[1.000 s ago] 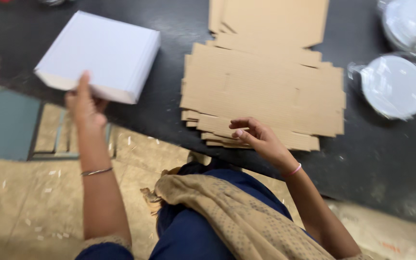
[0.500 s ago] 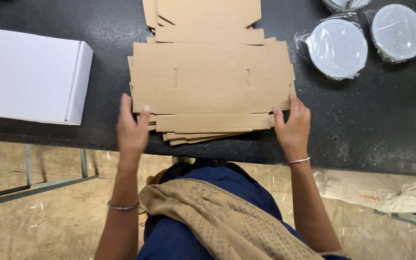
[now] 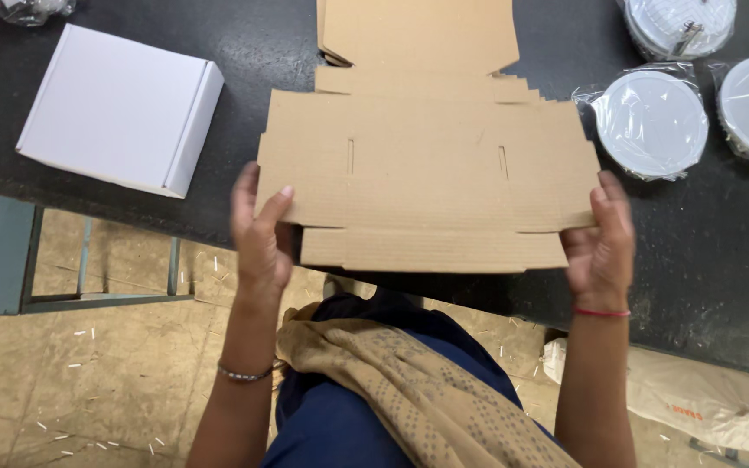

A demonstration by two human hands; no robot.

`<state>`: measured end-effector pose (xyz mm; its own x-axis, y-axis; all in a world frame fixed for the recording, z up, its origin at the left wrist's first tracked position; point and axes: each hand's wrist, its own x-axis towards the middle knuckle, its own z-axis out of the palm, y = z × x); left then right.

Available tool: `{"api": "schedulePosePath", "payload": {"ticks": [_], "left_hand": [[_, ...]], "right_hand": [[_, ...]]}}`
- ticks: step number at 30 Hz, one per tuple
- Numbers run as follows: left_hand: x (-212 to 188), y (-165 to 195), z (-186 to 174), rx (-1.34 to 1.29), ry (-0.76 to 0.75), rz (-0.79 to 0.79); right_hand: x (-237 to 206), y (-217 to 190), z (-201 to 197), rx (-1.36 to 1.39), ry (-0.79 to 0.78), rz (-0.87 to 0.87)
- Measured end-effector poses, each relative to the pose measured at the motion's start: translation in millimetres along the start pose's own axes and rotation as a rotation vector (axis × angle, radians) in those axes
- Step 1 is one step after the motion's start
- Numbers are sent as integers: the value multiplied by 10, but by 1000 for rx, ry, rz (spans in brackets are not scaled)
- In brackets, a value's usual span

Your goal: The person folds flat cardboard sheets into small boxes, inserts white foam inserts, places a plastic-wrapped circular object inside each box, and closes the lids. The finished boxes are stacked on the table.

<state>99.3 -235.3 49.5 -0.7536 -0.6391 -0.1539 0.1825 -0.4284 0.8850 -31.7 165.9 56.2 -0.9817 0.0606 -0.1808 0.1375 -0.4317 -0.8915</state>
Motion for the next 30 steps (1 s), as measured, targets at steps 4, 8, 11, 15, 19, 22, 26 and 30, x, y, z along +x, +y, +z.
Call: {"api": "schedulePosePath", "payload": {"ticks": [4, 8, 11, 15, 19, 22, 26, 30], "left_hand": [[-67, -347, 49, -246, 104, -633], [-87, -509, 9, -321, -54, -515], [-75, -468, 140, -157, -46, -403], [-203, -368, 532, 810, -25, -311], [-337, -284, 754, 808, -218, 533], [-347, -408, 893, 962, -241, 604], [-94, -598, 872, 1210, -340, 629], [110, -753, 836, 1219, -497, 529]], "right_hand": [[107, 379, -27, 200, 23, 333], [156, 531, -52, 141, -47, 301], [156, 519, 59, -35, -12, 174], [58, 467, 391, -254, -71, -19], [-123, 424, 741, -557, -157, -211], [-177, 480, 941, -834, -321, -442], [-32, 679, 1141, -1036, -401, -534], [94, 828, 1157, -1297, -522, -562]]}}
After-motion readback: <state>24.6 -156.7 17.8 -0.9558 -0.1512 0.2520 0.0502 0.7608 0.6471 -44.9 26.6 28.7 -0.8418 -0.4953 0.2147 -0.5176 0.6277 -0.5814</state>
